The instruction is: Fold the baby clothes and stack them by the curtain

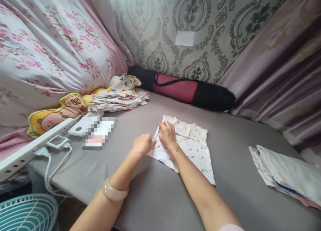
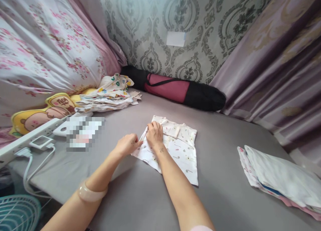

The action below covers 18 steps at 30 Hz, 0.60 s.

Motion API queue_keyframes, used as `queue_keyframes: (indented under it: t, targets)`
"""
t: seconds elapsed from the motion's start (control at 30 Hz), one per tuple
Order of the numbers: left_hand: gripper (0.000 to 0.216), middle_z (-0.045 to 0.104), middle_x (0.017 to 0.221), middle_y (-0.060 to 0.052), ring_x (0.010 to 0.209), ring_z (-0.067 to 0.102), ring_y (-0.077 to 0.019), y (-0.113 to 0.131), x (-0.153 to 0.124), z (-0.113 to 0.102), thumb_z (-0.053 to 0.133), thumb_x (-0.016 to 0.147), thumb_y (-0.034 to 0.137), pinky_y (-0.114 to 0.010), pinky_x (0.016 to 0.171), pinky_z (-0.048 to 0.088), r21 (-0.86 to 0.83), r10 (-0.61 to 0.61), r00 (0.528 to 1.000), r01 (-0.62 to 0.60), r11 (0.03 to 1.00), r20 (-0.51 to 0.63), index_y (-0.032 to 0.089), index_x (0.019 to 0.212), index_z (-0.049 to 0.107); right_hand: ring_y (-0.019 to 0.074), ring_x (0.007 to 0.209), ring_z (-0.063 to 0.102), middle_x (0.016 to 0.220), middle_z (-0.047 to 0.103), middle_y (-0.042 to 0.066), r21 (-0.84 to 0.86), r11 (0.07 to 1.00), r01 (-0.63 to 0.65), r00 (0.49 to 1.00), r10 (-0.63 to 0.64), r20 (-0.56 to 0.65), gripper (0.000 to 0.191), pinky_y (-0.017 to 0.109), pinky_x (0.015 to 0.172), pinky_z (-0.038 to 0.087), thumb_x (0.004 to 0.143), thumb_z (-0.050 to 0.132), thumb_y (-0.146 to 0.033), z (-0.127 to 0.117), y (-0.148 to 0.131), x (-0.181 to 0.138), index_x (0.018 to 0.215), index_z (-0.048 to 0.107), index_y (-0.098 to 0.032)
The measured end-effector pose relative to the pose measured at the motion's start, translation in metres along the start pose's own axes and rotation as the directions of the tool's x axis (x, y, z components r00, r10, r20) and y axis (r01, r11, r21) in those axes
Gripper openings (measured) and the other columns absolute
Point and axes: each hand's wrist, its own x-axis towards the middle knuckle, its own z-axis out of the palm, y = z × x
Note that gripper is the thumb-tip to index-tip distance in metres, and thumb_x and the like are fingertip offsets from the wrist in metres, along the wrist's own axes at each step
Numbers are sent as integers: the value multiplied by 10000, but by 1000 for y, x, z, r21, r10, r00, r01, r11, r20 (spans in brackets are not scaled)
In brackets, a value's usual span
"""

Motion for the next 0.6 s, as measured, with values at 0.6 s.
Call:
queue_keyframes:
  t: [0.6]
  targets:
    - [464, 666, 654, -36, 620, 566, -163, -34, 16, -30, 421, 850, 559, -250, 585, 376, -298, 135, 988, -152, 942, -76, 168, 708, 627, 162, 1105, 584, 1212, 655, 48, 366, 924, -108, 994, 100, 43, 332, 270, 978, 412, 909, 459, -133, -36, 44, 13, 1174, 646, -204]
